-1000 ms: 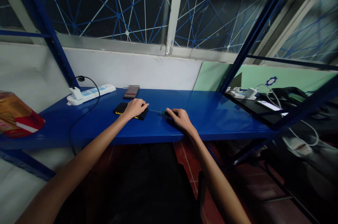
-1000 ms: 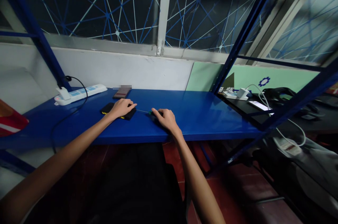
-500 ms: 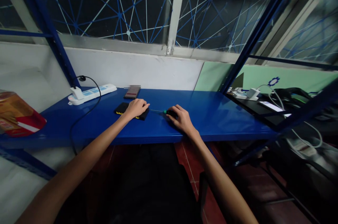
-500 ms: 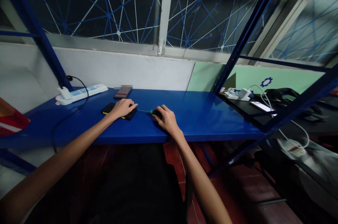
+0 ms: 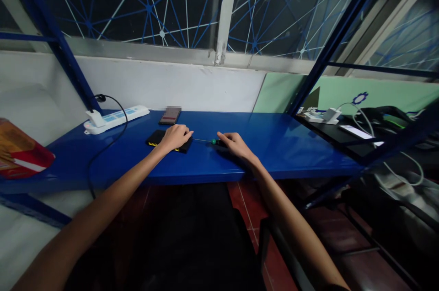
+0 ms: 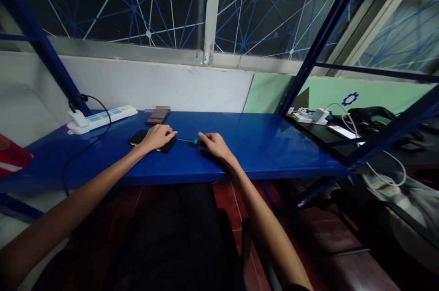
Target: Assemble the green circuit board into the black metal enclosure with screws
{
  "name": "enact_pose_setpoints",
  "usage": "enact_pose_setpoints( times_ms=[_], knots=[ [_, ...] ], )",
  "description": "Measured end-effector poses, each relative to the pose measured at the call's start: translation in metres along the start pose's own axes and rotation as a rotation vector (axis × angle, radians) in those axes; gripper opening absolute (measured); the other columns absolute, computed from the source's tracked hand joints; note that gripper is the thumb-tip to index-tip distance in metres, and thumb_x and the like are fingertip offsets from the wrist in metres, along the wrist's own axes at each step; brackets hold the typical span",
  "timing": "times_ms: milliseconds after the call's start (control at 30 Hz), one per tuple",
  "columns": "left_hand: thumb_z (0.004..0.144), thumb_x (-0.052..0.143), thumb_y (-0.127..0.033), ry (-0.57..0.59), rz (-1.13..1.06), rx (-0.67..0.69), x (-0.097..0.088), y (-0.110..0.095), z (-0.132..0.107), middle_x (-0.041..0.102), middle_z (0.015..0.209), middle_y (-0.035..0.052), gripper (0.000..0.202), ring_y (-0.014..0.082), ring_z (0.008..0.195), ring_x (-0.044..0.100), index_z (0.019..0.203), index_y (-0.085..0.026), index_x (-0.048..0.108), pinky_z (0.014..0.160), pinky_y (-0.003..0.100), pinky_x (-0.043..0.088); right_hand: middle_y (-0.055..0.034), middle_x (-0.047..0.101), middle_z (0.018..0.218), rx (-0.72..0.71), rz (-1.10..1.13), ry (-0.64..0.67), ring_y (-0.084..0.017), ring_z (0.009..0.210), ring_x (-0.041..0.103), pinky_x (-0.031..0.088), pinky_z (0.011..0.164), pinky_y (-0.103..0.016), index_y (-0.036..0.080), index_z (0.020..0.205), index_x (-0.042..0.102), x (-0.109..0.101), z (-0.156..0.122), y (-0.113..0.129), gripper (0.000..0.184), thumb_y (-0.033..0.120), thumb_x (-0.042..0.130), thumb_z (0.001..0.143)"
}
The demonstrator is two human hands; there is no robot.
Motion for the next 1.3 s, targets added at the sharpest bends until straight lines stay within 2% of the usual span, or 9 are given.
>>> enact_pose_setpoints(
  times_ms=[167,333,467,533,667,800,1000,1167,1300],
  knots=[
    [0.094,0.042,-0.041,-0.013,0.007,0.011,0.002,0.001,0.000,0.065,0.070,0.0106,0.044,0.0204,0.066,0.058,0.062,-0.017,0.061,0.055,0.028,0.032,0.0054,0.053,0.054,0.076,0.179,0.074,-0.007,0.040,0.036,0.027,0.040,-0.021,0.021,0.091,0.054,0.002,-0.006,-0.006,0.044,0.052,0.074,0.067],
    [0.094,0.042,-0.040,-0.023,0.010,0.007,0.002,0.001,0.000,0.064,0.067,0.0106,0.044,0.0207,0.065,0.058,0.063,-0.017,0.063,0.056,0.029,0.032,-0.0012,0.062,0.062,-0.086,-0.014,-0.067,-0.011,0.046,0.047,0.034,0.047,-0.025,0.017,0.083,0.063,-0.002,-0.010,-0.004,0.041,0.058,0.063,0.078],
    [0.094,0.042,-0.040,-0.030,0.017,0.002,0.002,0.001,0.000,0.065,0.068,0.0103,0.043,0.0203,0.065,0.058,0.064,-0.017,0.064,0.055,0.028,0.032,-0.0008,0.054,0.054,-0.202,-0.307,-0.231,-0.012,0.053,0.044,0.029,0.053,-0.026,0.017,0.064,0.062,-0.004,-0.013,0.006,0.052,0.059,0.046,0.089],
    [0.094,0.042,-0.040,-0.031,0.023,0.003,0.001,0.001,0.000,0.066,0.069,0.0103,0.044,0.0201,0.066,0.059,0.064,-0.017,0.063,0.054,0.028,0.032,0.0001,0.054,0.055,-0.220,-0.294,-0.212,-0.012,0.053,0.044,0.029,0.054,-0.026,0.017,0.068,0.061,-0.002,-0.014,0.007,0.050,0.058,0.045,0.091],
    [0.094,0.042,-0.041,-0.024,0.027,0.002,0.000,0.000,-0.001,0.066,0.068,0.0102,0.045,0.0204,0.065,0.060,0.062,-0.017,0.062,0.053,0.027,0.033,0.0009,0.066,0.073,-0.205,-0.055,-0.081,-0.012,0.059,0.052,0.035,0.056,-0.023,0.020,0.094,0.056,0.003,-0.012,-0.001,0.037,0.050,0.068,0.077],
    [0.094,0.041,-0.041,-0.018,0.020,0.001,-0.001,-0.002,-0.002,0.065,0.066,0.0106,0.046,0.0213,0.063,0.059,0.061,-0.017,0.062,0.053,0.028,0.034,0.0001,0.066,0.073,-0.213,-0.049,-0.122,-0.013,0.061,0.053,0.036,0.057,-0.023,0.020,0.088,0.056,-0.001,-0.013,-0.005,0.033,0.049,0.068,0.077],
    [0.094,0.041,-0.042,-0.018,0.021,-0.006,-0.002,-0.002,-0.002,0.067,0.068,0.0103,0.046,0.0201,0.064,0.060,0.062,-0.018,0.063,0.053,0.027,0.034,0.0004,0.051,0.052,-0.187,-0.409,-0.286,-0.012,0.051,0.043,0.025,0.053,-0.027,0.018,0.063,0.059,-0.003,-0.019,0.007,0.051,0.059,0.046,0.090],
    [0.094,0.039,-0.043,-0.010,0.031,-0.010,-0.002,-0.003,-0.003,0.067,0.068,0.0105,0.047,0.0204,0.064,0.060,0.063,-0.018,0.064,0.053,0.027,0.036,0.0029,0.062,0.066,-0.214,-0.281,-0.198,-0.013,0.056,0.049,0.032,0.056,-0.025,0.022,0.094,0.058,0.000,-0.019,0.003,0.035,0.055,0.061,0.081],
    [0.094,0.038,-0.043,0.001,0.031,-0.015,-0.003,-0.003,-0.003,0.067,0.068,0.0108,0.048,0.0205,0.064,0.060,0.064,-0.018,0.066,0.053,0.027,0.037,0.0026,0.063,0.069,-0.220,-0.229,-0.195,-0.013,0.057,0.049,0.033,0.057,-0.024,0.022,0.089,0.055,-0.002,-0.018,-0.002,0.034,0.053,0.065,0.079]
  ],
)
Point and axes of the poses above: each hand's wrist, its own z-axis towards the middle knuckle, its own x-axis out of the palm, y = z × x, the point moved 5 cm from there along z, towards the middle knuckle
